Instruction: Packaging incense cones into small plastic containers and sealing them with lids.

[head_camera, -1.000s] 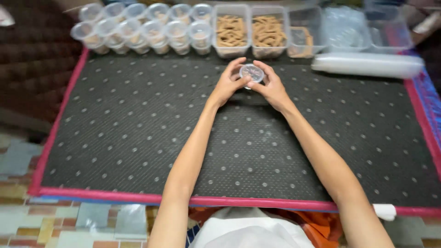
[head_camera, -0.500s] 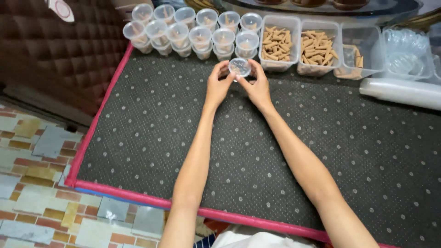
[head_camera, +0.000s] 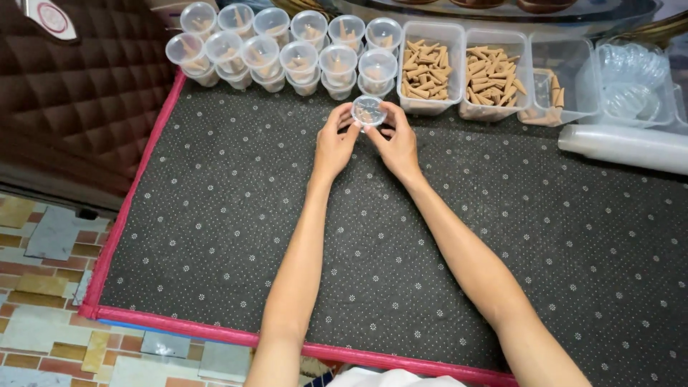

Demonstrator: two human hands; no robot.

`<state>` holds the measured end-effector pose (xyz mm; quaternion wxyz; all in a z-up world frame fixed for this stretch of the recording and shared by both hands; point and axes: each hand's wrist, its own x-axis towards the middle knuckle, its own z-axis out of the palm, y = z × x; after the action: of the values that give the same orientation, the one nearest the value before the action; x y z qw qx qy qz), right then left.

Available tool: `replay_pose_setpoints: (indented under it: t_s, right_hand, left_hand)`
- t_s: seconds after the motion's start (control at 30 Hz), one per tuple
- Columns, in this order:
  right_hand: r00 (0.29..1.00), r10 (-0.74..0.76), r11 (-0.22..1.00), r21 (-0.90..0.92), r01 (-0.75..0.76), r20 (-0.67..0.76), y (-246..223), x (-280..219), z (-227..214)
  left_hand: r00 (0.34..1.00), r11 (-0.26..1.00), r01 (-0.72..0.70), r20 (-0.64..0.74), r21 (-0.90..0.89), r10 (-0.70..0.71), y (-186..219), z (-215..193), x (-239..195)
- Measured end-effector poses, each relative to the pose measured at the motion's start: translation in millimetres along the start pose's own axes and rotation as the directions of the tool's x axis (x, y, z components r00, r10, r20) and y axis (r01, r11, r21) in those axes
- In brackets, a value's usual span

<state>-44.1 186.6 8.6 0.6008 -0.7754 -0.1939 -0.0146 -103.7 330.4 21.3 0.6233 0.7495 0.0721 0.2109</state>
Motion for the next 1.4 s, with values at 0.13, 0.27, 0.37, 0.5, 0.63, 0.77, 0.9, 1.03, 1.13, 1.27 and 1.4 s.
replay_pose_setpoints:
  t_s: [0.13,0.27,0.37,0.5,0.63,0.77,0.9,1.03,1.13,1.27,1.4]
  right_hand:
    - [1.000,0.009,1.000,0.009,-0.009,0.014,-5.5,-2.3,-2.0]
    - [0.998,0.020,0.999,0.041,-0.022,0.058,0.5,0.9,-8.1]
    - [0.989,0.017,0.999,0.035,-0.022,0.148,10.8,5.2,-26.6]
    - [0.966,-0.027,0.994,-0.092,0.052,0.255,9.9,9.1,-84.5]
    - [0.985,-0.139,0.982,-0.116,0.151,0.106,1.9,-3.3,-166.3]
    - [0.996,-0.039,0.999,-0.025,0.037,-0.084,17.4,-23.0,-244.0]
    - [0.954,-0.064,0.946,-0.323,-0.036,-0.292,38.2,-46.0,-305.7]
    - [0.879,0.032,0.967,-0.206,-0.147,-0.476,61.5,-56.5,-337.3]
    - [0.730,-0.077,0.978,-0.192,-0.076,-0.679,83.2,-55.0,-342.7]
    - [0.701,-0.029,0.995,-0.087,-0.047,-0.713,87.0,-51.0,-342.2]
    - [0.718,-0.027,0.988,-0.128,-0.087,-0.695,96.6,-51.9,-336.9]
  left_hand:
    - [1.000,1.000,0.002,0.009,0.019,-0.002,5.1,-0.5,-2.8]
    - [0.999,0.999,-0.043,-0.008,0.021,0.043,-6.6,1.1,3.0]
    - [0.976,0.977,-0.173,-0.111,0.122,0.187,-25.0,-0.1,10.7]
    - [0.897,0.906,-0.330,-0.213,0.265,0.389,5.3,24.9,1.7]
    - [0.836,0.810,-0.522,-0.030,0.268,0.549,25.2,104.5,-15.1]
    - [0.810,0.823,-0.566,0.219,0.053,0.544,47.8,211.4,-37.3]
    - [0.756,0.783,-0.621,0.273,0.016,0.594,71.8,299.1,-49.3]
    - [0.819,0.845,-0.534,0.239,-0.018,0.522,69.9,359.6,-47.9]
    - [0.872,0.873,-0.470,0.217,0.126,0.438,54.5,384.0,-43.8]
    - [0.866,0.840,-0.478,0.296,0.257,0.403,42.1,386.1,-37.4]
    - [0.895,0.874,-0.393,0.336,0.285,0.293,53.3,371.4,-40.2]
